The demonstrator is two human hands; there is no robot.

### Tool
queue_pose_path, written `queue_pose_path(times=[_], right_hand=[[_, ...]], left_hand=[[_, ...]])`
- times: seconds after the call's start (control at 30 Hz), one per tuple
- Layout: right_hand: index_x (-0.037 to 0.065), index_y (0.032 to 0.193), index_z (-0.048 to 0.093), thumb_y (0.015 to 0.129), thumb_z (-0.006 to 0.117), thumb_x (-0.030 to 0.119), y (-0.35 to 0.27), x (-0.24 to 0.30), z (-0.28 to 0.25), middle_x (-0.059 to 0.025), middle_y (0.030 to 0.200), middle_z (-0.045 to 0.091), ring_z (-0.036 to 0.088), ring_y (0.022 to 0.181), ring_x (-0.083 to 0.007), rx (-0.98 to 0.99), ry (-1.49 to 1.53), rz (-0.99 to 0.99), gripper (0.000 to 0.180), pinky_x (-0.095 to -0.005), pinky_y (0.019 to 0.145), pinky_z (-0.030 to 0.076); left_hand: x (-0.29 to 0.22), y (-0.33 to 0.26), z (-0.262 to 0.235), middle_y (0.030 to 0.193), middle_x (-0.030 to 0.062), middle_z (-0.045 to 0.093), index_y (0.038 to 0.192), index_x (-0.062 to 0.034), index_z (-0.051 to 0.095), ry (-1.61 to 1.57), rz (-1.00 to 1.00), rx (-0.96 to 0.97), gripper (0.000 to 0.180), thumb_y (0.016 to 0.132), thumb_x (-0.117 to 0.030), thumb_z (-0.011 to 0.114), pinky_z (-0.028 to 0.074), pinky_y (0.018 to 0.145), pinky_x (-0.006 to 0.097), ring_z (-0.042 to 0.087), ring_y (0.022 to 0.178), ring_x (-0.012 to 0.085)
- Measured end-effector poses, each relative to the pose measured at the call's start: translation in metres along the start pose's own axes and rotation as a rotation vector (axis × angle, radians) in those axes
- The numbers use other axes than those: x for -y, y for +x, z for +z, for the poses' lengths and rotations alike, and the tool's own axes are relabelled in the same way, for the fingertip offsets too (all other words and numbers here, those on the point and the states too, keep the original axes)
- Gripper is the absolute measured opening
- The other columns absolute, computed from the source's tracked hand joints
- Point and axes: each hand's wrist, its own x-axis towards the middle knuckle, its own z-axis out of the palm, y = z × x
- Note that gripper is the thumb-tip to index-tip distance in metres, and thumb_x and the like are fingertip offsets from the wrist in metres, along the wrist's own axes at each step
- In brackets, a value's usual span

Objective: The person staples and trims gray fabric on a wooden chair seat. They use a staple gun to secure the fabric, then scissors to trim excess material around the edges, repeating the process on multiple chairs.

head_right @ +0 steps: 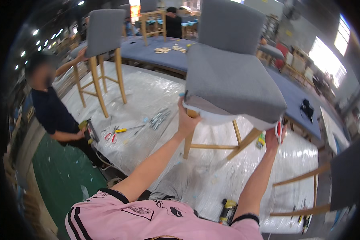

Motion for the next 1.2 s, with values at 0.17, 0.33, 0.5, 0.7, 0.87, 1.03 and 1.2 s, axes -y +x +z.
queue_pose_path(times=[0.17, 0.33, 0.5, 0.7, 0.87, 1.03, 1.2], right_hand=[[0.007, 0.134, 0.060, 0.104, 0.048, 0.050, -0.079, -0.123, -0.052, -0.0074, 0.140, 0.061, 0.052, 0.135, -0.0221, -0.254, 0.124, -0.070, 0.055, -0.0392, 0.115, 0.037], [0.004, 0.142, 0.054, 0.104, 0.049, 0.049, -0.142, -0.151, 0.023, -0.0118, 0.142, 0.057, 0.049, 0.138, -0.0255, -0.642, -0.070, -0.313, 0.059, -0.0446, 0.117, 0.038], [0.001, 0.146, 0.047, 0.101, 0.059, 0.030, -0.253, -0.140, 0.063, -0.0167, 0.147, 0.050, 0.053, 0.133, -0.0299, -0.953, -0.421, -0.480, 0.055, -0.0445, 0.113, 0.045], [-0.003, 0.143, 0.048, 0.102, 0.058, 0.022, -0.288, -0.163, 0.040, -0.0183, 0.139, 0.053, 0.057, 0.123, -0.0295, -0.856, -0.742, -0.492, 0.049, -0.0406, 0.110, 0.046], [-0.006, 0.139, 0.052, 0.108, 0.046, 0.034, -0.243, -0.200, 0.158, -0.0167, 0.128, 0.059, 0.056, 0.120, -0.0249, -0.812, -0.099, -0.193, 0.051, -0.0388, 0.106, 0.043], [-0.005, 0.142, 0.052, 0.109, 0.041, 0.038, -0.228, -0.216, 0.187, -0.0127, 0.135, 0.057, 0.054, 0.123, -0.0209, -0.540, -0.295, -0.116, 0.055, -0.0362, 0.108, 0.040], [-0.002, 0.135, 0.055, 0.109, 0.042, 0.041, -0.279, -0.233, 0.150, -0.0167, 0.146, 0.054, 0.057, 0.125, -0.0263, -0.629, -0.339, -0.163, 0.052, -0.0376, 0.109, 0.043]], left_hand=[[-0.029, 0.014, -0.095, 0.117, 0.0227, 0.069, 0.156, -0.0137, 0.019, 0.284, -0.121, 0.194, 0.106, 0.070, -0.004, 0.080, 0.056, 0.092, 0.042, 0.070, 0.110, 0.0388], [-0.021, 0.050, -0.134, 0.112, 0.0212, 0.070, 0.152, -0.0091, 0.028, 0.291, 0.017, 0.224, 0.097, 0.071, -0.009, 0.081, 0.055, 0.088, 0.042, 0.071, 0.105, 0.0378], [0.018, 0.029, -0.130, 0.111, 0.0210, 0.071, 0.145, -0.0026, 0.041, 0.377, 0.126, 0.343, 0.085, 0.072, -0.015, 0.083, 0.054, 0.090, 0.041, 0.071, 0.103, 0.0368], [0.057, 0.091, -0.079, 0.109, 0.0267, 0.071, 0.140, -0.0011, 0.044, 0.458, -0.035, 0.322, 0.070, 0.082, -0.024, 0.075, 0.052, 0.091, 0.049, 0.068, 0.100, 0.0461], [0.096, 0.161, -0.052, 0.116, 0.0316, 0.068, 0.143, -0.0007, 0.042, 0.754, -0.166, 0.432, 0.066, 0.088, -0.026, 0.067, 0.051, 0.095, 0.054, 0.062, 0.113, 0.0501], [0.130, 0.217, -0.086, 0.124, 0.0335, 0.064, 0.137, 0.0039, 0.050, 0.761, -0.058, 0.502, 0.054, 0.087, -0.012, 0.060, 0.048, 0.100, 0.052, 0.059, 0.120, 0.0500], [0.054, 0.185, -0.079, 0.137, 0.0331, 0.055, 0.133, 0.0111, 0.056, 0.651, 0.255, 0.192, 0.049, 0.095, -0.019, 0.063, 0.037, 0.114, 0.049, 0.051, 0.130, 0.0463]])
